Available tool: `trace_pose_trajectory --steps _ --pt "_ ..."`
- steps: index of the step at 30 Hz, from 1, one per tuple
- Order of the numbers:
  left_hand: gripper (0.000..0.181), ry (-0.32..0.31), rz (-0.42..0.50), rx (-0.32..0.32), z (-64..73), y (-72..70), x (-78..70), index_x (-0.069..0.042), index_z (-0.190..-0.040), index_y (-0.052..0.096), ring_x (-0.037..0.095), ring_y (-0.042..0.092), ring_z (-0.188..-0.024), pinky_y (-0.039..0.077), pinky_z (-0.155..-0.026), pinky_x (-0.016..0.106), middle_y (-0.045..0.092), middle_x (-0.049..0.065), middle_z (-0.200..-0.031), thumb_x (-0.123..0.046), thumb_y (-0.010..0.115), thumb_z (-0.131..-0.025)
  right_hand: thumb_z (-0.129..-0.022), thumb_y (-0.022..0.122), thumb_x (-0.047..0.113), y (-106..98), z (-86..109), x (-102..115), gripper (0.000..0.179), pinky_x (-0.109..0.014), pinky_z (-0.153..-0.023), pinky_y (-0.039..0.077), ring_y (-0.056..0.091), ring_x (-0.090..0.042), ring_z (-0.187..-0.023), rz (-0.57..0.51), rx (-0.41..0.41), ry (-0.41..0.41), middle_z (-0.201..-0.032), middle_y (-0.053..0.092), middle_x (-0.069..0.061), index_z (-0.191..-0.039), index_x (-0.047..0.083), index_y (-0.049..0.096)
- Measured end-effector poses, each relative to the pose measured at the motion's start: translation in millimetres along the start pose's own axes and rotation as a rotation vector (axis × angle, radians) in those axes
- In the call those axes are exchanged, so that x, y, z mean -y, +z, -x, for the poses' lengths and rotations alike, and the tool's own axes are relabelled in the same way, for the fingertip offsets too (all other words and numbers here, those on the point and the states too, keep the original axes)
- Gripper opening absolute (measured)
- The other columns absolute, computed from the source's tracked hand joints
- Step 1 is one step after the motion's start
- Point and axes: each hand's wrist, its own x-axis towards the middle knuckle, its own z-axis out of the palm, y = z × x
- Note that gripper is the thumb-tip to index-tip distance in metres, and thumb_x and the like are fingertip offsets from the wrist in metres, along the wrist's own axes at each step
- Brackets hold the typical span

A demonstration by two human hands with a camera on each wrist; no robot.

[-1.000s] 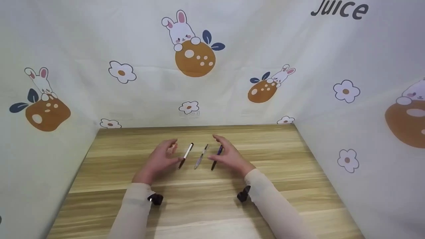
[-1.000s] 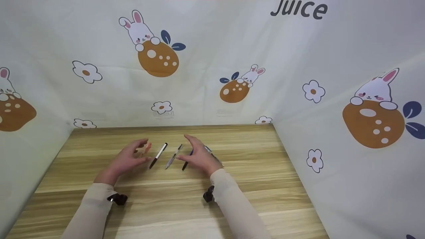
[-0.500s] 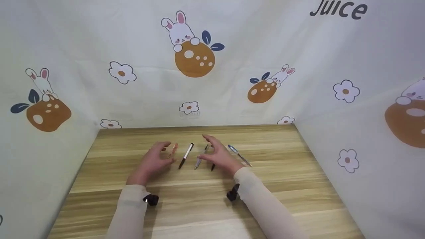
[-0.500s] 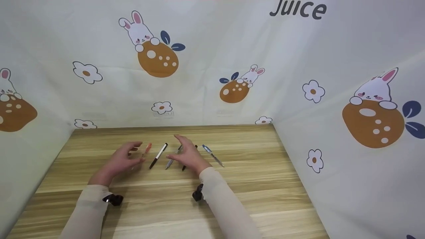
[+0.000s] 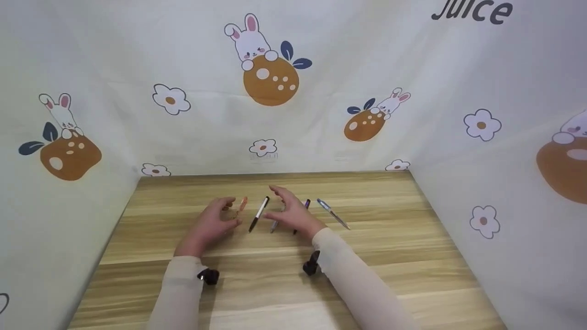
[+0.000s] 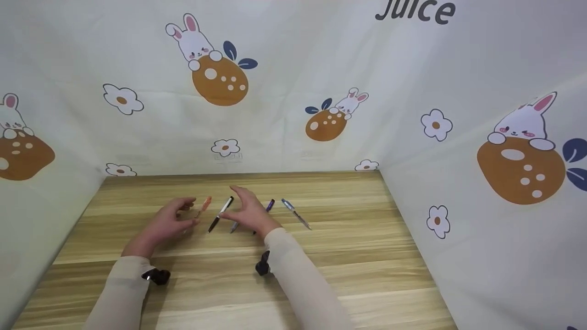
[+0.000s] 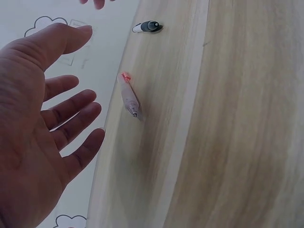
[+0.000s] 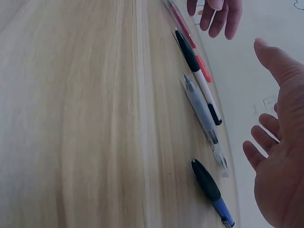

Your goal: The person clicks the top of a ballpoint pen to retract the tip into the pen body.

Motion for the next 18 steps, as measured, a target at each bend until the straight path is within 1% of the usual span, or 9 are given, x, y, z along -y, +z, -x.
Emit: trace_pose_trajectory --steps 6,10,13,16,18 --pt "0.076 -0.03 -0.011 0.008 -1.3 2.1 -1.0 -0.007 -0.164 0.049 0.044 0.048 -0.15 0.033 -0.126 0.065 0.054 0.021 -0.159 -0.029 0.084 -0.1 -0.096 0.089 0.029 3.1 -3.5 7.3 0.091 -0.052 -0.128 0.036 0.04 -0.032 -0.159 0.013 0.003 0.001 -0.174 0.041 -0.006 -0.172 0.017 0.04" --pt "0.076 -0.049 -0.003 0.015 -1.9 4.2 0.3 -0.009 -0.164 0.049 0.043 0.047 -0.151 0.032 -0.126 0.066 0.054 0.019 -0.16 -0.03 0.083 -0.1 -0.095 0.09 0.037 3.6 -4.5 11.4 0.093 -0.049 -0.127 0.037 0.041 -0.028 -0.158 0.025 0.01 -0.002 -0.174 0.042 -0.004 -0.171 0.019 0.04" --pt "0.076 -0.055 0.004 0.009 -1.9 5.0 2.0 -0.008 -0.163 0.05 0.042 0.048 -0.151 0.033 -0.126 0.064 0.054 0.019 -0.159 -0.029 0.084 -0.099 -0.094 0.09 0.042 5.3 -5.7 11.6 0.094 -0.047 -0.127 0.037 0.041 -0.026 -0.158 0.028 0.015 -0.002 -0.174 0.042 -0.003 -0.171 0.021 0.041" --pt "0.074 -0.06 0.004 0.004 -2.2 5.4 4.0 -0.006 -0.162 0.05 0.042 0.05 -0.148 0.036 -0.125 0.063 0.055 0.02 -0.158 -0.026 0.084 -0.099 -0.095 0.09 0.041 8.7 -7.4 10.1 0.092 -0.046 -0.127 0.038 0.042 -0.026 -0.158 0.025 0.019 -0.007 -0.174 0.042 -0.003 -0.171 0.022 0.042" --pt "0.073 -0.063 -0.001 0.003 -2.6 5.7 5.0 -0.004 -0.161 0.05 0.042 0.052 -0.146 0.038 -0.124 0.063 0.056 0.021 -0.156 -0.024 0.084 -0.1 -0.095 0.09 0.039 11.4 -8.8 8.9 0.091 -0.047 -0.127 0.037 0.042 -0.028 -0.158 0.02 0.023 -0.016 -0.174 0.042 -0.003 -0.171 0.02 0.042"
